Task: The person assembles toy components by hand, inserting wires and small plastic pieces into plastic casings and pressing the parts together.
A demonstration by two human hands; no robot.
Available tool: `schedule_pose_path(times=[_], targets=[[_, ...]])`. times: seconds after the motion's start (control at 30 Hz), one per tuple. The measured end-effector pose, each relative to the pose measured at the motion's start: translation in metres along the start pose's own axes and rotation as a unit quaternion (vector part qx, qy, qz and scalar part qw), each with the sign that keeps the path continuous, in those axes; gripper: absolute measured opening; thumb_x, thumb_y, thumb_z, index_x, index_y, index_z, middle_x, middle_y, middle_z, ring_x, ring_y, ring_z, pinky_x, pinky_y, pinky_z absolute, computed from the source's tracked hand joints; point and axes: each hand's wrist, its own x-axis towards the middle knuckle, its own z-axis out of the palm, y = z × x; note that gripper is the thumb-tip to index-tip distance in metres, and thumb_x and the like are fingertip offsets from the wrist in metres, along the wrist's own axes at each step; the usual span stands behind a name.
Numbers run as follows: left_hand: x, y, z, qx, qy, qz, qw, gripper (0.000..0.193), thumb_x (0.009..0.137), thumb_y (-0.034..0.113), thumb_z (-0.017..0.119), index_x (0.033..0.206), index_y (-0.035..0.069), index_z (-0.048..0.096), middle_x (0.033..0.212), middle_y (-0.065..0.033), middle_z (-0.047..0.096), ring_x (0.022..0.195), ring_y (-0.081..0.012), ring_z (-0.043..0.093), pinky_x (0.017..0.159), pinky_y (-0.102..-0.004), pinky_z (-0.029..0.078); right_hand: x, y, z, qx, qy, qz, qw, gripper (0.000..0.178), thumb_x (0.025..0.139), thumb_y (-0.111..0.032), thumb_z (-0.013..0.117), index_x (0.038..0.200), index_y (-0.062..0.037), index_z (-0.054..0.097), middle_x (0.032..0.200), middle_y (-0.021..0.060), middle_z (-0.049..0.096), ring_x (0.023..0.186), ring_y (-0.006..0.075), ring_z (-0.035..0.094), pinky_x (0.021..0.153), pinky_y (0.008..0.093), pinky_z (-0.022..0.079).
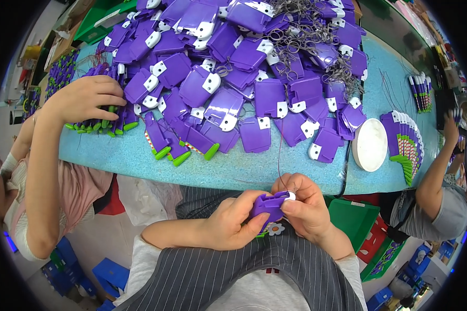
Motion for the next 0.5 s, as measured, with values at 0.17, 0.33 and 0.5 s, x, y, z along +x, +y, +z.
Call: schedule_pose_path(times=[0.17,0.33,0.5], targets=[[0.014,0.001,-0.016,-0.034,-0.066,-0.127,0.989,0.025,0.089,0.007,0.055,0.110,-0.003,0.046,0.080,-0.0111,0.061,0.067,-0.0189,0.062,0.058,-0.0295,0.047,-0.003,-0.008,0.005,-0.306,0.042,-0.156,0.938,0.017,0.079,-0.006,0.070,0.087,-0.0023,0.055,0.082,0.0063,0.053,0.074,0.0144,0.052,0.061,0.0269,0.040],[0.031,-0.004,-0.015,0.015,0.002,-0.012,1.000,0.017,0.086,0.007,0.060,0.100,-0.002,0.057,0.087,-0.0122,0.060,0.077,-0.0200,0.060,0.066,-0.0308,0.046,0.003,-0.028,-0.001,-0.475,0.027,-0.168,0.863,0.025,0.070,-0.013,0.078,0.085,-0.0018,0.061,0.075,0.0058,0.055,0.066,0.0129,0.051,0.058,0.0258,0.041],[0.029,0.002,-0.023,-0.186,0.129,-0.056,0.972,0.021,0.089,0.004,0.057,0.108,-0.003,0.052,0.095,-0.0061,0.061,0.085,-0.0093,0.056,0.074,-0.0245,0.046,-0.010,-0.034,0.005,-0.559,0.013,-0.058,0.827,0.033,0.070,-0.019,0.079,0.093,-0.0019,0.064,0.067,0.0038,0.054,0.049,0.0112,0.046,0.046,0.0268,0.037]])
